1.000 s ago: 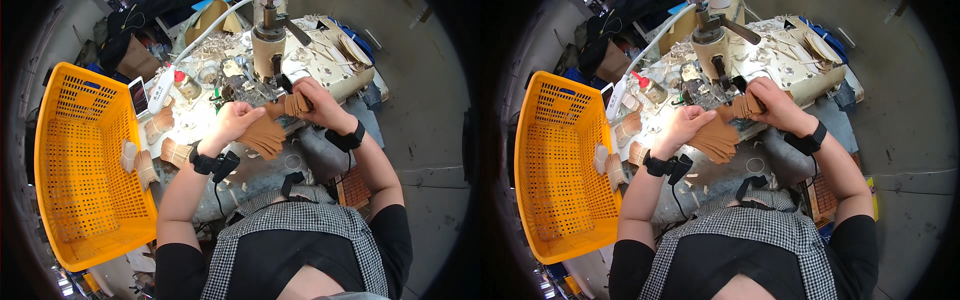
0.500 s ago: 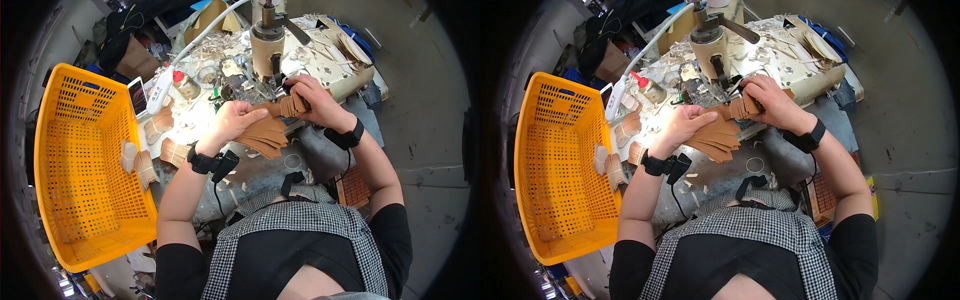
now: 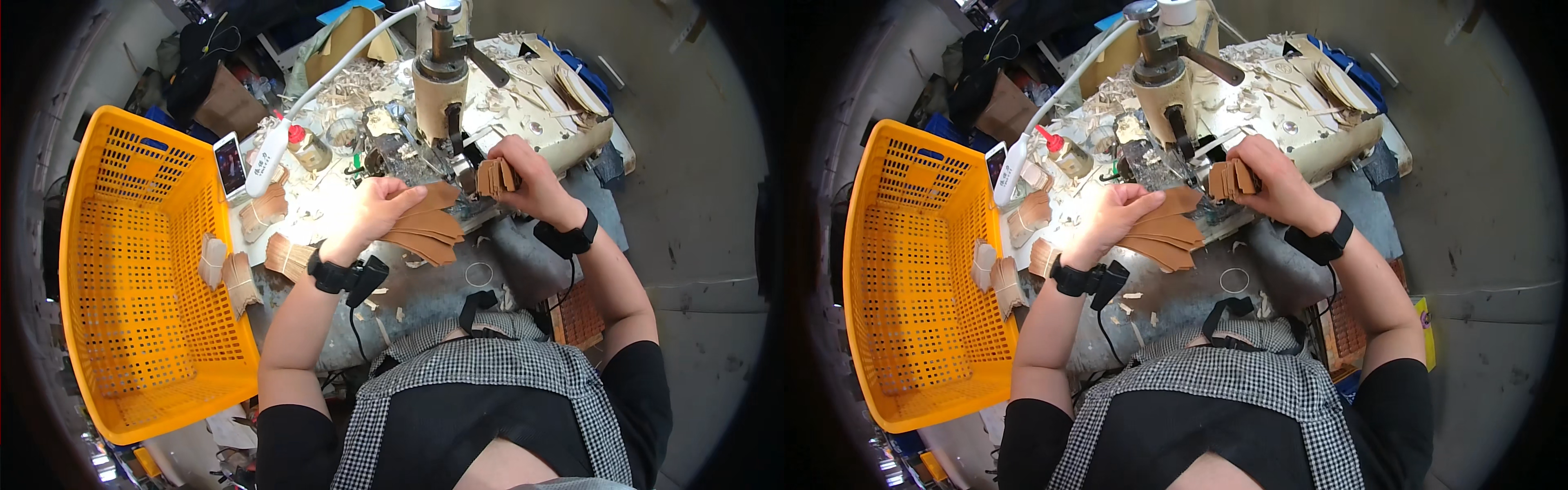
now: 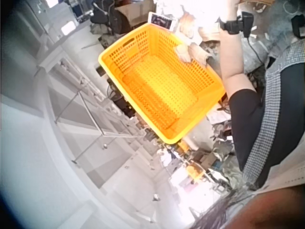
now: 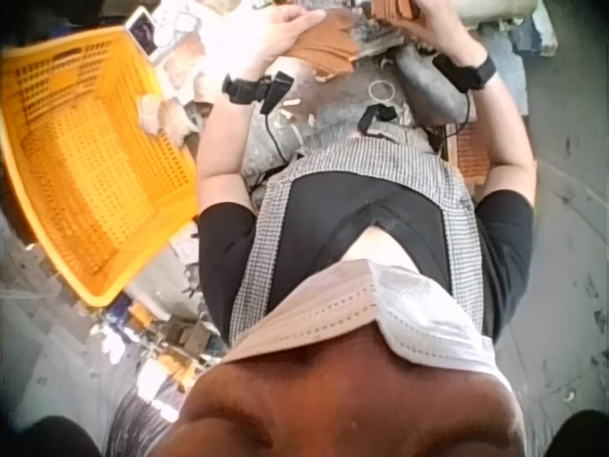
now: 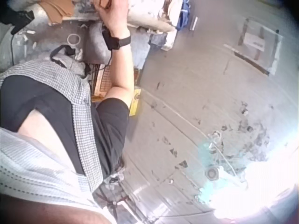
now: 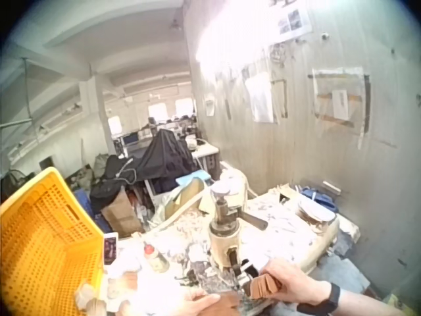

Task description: Skiving small leather pieces using a machine and bundling them together with rubber bands.

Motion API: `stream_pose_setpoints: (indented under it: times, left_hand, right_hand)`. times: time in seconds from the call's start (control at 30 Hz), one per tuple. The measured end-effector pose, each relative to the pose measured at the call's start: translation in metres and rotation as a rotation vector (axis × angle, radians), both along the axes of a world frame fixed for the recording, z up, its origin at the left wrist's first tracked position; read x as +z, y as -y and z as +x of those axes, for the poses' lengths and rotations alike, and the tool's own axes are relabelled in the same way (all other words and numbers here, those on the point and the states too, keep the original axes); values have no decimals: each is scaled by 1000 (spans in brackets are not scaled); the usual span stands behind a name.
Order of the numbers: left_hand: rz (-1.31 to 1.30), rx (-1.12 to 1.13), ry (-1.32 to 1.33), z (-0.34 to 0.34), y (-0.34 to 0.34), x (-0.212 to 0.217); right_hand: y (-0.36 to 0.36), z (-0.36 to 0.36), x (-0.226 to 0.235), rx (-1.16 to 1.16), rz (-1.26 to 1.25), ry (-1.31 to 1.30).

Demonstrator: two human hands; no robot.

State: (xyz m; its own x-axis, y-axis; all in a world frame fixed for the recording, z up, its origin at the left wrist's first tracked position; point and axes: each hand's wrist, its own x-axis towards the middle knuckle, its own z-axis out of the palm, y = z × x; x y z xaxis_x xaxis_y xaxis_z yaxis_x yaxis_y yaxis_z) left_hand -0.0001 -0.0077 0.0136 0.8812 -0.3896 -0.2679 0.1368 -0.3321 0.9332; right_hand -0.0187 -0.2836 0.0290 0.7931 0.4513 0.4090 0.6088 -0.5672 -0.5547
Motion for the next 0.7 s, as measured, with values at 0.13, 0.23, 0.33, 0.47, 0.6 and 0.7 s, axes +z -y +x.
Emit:
stream_pose_setpoints:
  times: [0.13, 0.23, 0.33, 0.47, 0.6, 0.7]
  left_hand:
    - [219, -25, 151, 1, 11, 9]
    - [-155, -96, -56, -5, 2, 6]
    - [-203, -153, -115, -8, -10, 10]
    - [-139, -85, -203, -2, -14, 6]
    - [134, -88, -45, 1, 6, 11]
    - [96, -123, -37, 3, 6, 4]
  right_hand:
    - [-8, 4, -2, 62, -49, 72]
    - [-8, 10, -5, 106, -150, 139]
    - [-1, 4, -3, 29, -176, 49]
    - [-2, -2, -4, -33, 23, 14]
    - [-3, 3, -6, 40, -22, 82]
    - [-8, 5, -3, 46, -38, 161]
